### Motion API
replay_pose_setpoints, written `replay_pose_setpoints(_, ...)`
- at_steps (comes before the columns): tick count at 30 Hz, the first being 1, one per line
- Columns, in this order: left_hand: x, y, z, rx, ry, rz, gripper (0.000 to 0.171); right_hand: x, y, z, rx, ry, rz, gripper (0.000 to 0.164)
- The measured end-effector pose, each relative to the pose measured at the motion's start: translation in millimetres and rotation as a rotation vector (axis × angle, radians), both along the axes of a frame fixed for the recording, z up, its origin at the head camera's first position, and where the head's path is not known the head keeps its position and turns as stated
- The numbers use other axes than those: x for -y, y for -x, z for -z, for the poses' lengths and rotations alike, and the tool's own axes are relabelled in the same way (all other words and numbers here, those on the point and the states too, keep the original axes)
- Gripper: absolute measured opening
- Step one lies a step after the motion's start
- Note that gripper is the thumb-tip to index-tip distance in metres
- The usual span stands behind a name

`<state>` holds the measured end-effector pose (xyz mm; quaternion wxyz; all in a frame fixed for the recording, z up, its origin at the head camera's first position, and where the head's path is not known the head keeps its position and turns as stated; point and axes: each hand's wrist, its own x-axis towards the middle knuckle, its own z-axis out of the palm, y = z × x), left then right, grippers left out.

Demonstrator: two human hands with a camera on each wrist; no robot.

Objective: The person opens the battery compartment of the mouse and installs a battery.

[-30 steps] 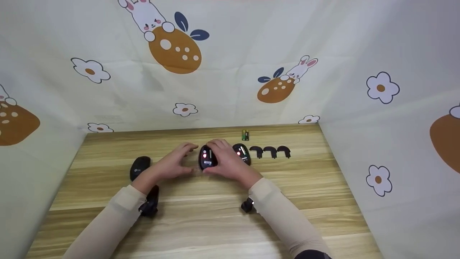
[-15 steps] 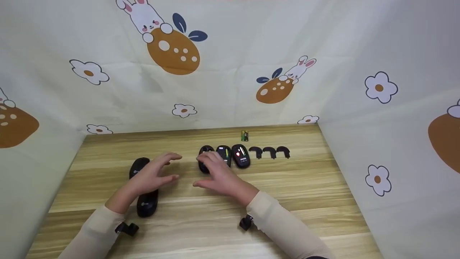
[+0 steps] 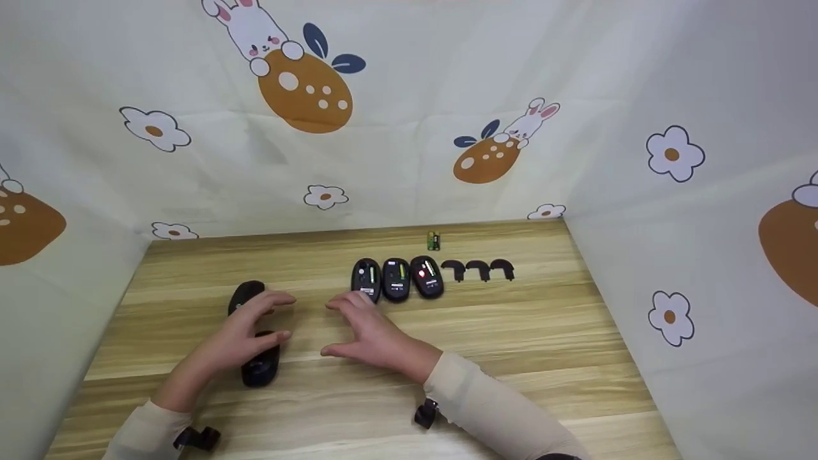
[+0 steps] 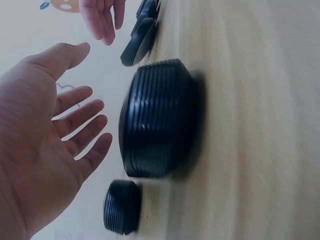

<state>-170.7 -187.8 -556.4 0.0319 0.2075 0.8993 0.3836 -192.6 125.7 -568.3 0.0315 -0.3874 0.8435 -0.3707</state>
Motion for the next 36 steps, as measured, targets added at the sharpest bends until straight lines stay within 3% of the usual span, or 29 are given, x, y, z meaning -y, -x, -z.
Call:
replay_pose_setpoints(9, 17.1, -16.8, 3.6, 0.042, -0.013, -0.025, 0.058, 17.9, -10.8, 6.5, 0.026, 0.021, -0.024, 0.085)
replay_pose_setpoints(15, 27.1, -23.7, 2.8, 0.037, 0.011, 0.016, 0.064, 33.4, -17.2, 8.4, 0.032, -0.023, -0.015, 0.09)
replay_pose_setpoints(27, 41.8, -35.9, 1.3, 0.134, 0.081, 0.049, 0.098, 67.6, -26.7, 15.2, 0.117, -0.107, 0.018, 0.096)
replay_pose_setpoints(36, 45.6, -39.7, 2.6, 0.152, 0.106, 0.113, 0.118, 96.5, -34.1, 17.3, 0.024, -0.184, -0.022, 0.105)
